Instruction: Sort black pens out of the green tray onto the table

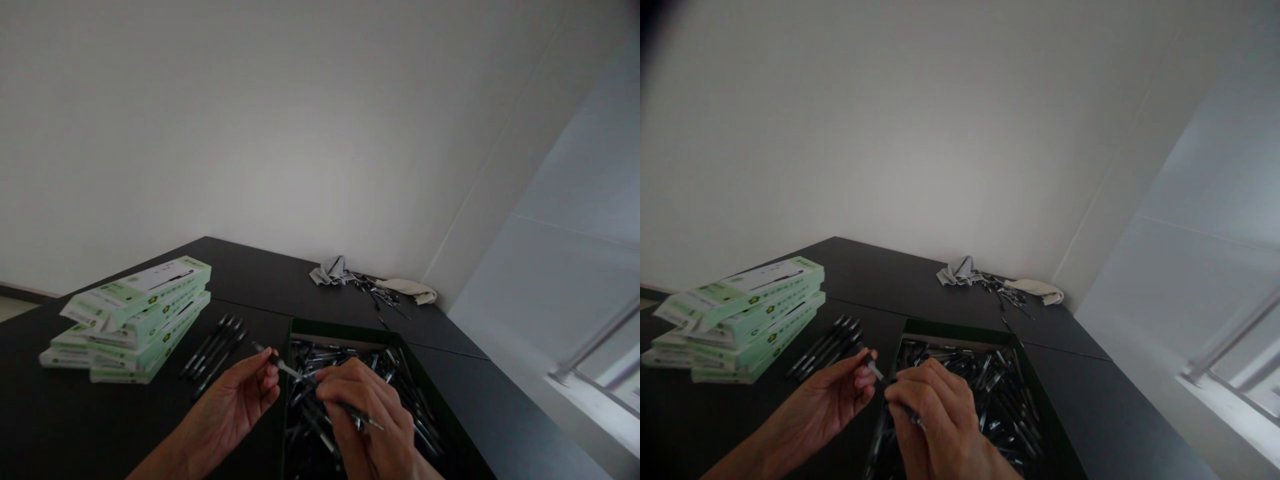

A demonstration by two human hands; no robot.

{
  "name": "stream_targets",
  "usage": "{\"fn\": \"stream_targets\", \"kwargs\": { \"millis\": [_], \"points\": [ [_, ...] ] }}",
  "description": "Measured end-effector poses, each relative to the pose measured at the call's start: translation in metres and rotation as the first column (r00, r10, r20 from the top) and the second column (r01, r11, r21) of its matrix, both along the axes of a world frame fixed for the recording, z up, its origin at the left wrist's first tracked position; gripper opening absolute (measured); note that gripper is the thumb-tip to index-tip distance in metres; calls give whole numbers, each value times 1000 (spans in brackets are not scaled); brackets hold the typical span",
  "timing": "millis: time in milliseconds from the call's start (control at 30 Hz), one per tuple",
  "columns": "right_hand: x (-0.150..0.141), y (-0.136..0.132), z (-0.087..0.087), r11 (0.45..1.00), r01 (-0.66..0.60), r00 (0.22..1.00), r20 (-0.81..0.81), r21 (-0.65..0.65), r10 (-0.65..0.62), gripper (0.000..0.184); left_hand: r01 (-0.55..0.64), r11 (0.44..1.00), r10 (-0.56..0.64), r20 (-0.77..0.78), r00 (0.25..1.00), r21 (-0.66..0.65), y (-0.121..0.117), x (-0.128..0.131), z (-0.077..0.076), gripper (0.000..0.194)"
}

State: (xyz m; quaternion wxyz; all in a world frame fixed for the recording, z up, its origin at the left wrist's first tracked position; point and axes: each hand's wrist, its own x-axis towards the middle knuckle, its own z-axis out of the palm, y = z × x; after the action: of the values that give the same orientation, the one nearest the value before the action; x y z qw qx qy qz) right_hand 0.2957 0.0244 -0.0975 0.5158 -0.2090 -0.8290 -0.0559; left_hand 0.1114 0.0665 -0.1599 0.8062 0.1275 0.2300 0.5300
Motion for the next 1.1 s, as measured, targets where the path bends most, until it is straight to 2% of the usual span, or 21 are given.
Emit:
{"fn": "stream_targets", "kwargs": {
  "millis": [133, 200, 300, 367, 433, 567, 667, 733, 767, 800, 833, 867, 900, 933, 967, 1000, 1033, 1100],
  "points": [
    [-5, 3, -1, 1000, -7, 1000, 10, 0, 7, 18, 3, 1000, -3, -4, 1000, 21, -3, 0, 1, 27],
    [-10, 8, -1, 998, -36, 999, 35, -45, 38, 17, 8, 1000, -8, -8, 1000, 25, -4, 0, 1, 27],
    [-18, 16, -3, 970, -34, 995, 85, -242, 56, 19, 11, 1000, -10, -14, 1000, 28, -6, -1, -2, 29],
    [-22, 22, -6, 919, -27, 995, 82, -393, 64, 23, 6, 999, -5, -20, 1000, 35, -6, -1, -3, 29],
    [-26, 26, -9, 874, -26, 995, 75, -485, 72, 26, 5, 999, -4, -25, 1000, 48, -6, -1, -4, 27],
    [-29, 31, -12, 860, -34, 993, 84, -510, 89, 10, 35, 995, -32, -38, 999, 90, -7, 3, -2, 17],
    [-23, 34, -1, 861, 0, 996, 73, -509, 44, 10, 104, 988, -98, -60, 993, 116, -12, 5, 2, 9],
    [-13, 37, 15, 854, 53, 998, 48, -518, -32, 7, 208, 952, -152, -242, 958, 225, -17, 3, 6, 18],
    [-7, 38, 25, 846, 79, 997, 37, -528, -70, 7, 234, 922, -97, -402, 911, 309, -19, 1, 9, 22],
    [-2, 40, 35, 831, 102, 994, 37, -546, -98, 7, 222, 884, 52, -558, 828, 411, -21, -1, 12, 23],
    [3, 41, 44, 814, 125, 992, 54, -567, -114, 8, 187, 828, 265, -662, 701, 529, -23, -4, 15, 20],
    [7, 41, 51, 798, 150, 989, 76, -584, -130, 9, 112, 754, 497, -674, 547, 647, -24, -6, 17, 14],
    [9, 41, 56, 785, 167, 986, 103, -596, -132, 9, 45, 667, 664, -621, 417, 744, -25, -8, 19, 15],
    [9, 40, 59, 774, 174, 984, 128, -608, -121, 9, 21, 595, 753, -566, 336, 804, -25, -10, 21, 34],
    [7, 38, 59, 766, 170, 984, 146, -620, -100, 8, 35, 552, 786, -535, 310, 833, -25, -11, 20, 50],
    [2, 36, 56, 759, 155, 985, 161, -632, -67, 7, 79, 535, 784, -529, 325, 841, -24, -10, 19, 60],
    [-3, 35, 52, 752, 134, 985, 169, -645, -30, 7, 131, 536, 759, -544, 358, 834, -23, -9, 17, 62],
    [-14, 33, 42, 741, 86, 983, 176, -666, 43, 8, 245, 556, 673, -603, 428, 794, -22, -6, 10, 42]
  ]
}}
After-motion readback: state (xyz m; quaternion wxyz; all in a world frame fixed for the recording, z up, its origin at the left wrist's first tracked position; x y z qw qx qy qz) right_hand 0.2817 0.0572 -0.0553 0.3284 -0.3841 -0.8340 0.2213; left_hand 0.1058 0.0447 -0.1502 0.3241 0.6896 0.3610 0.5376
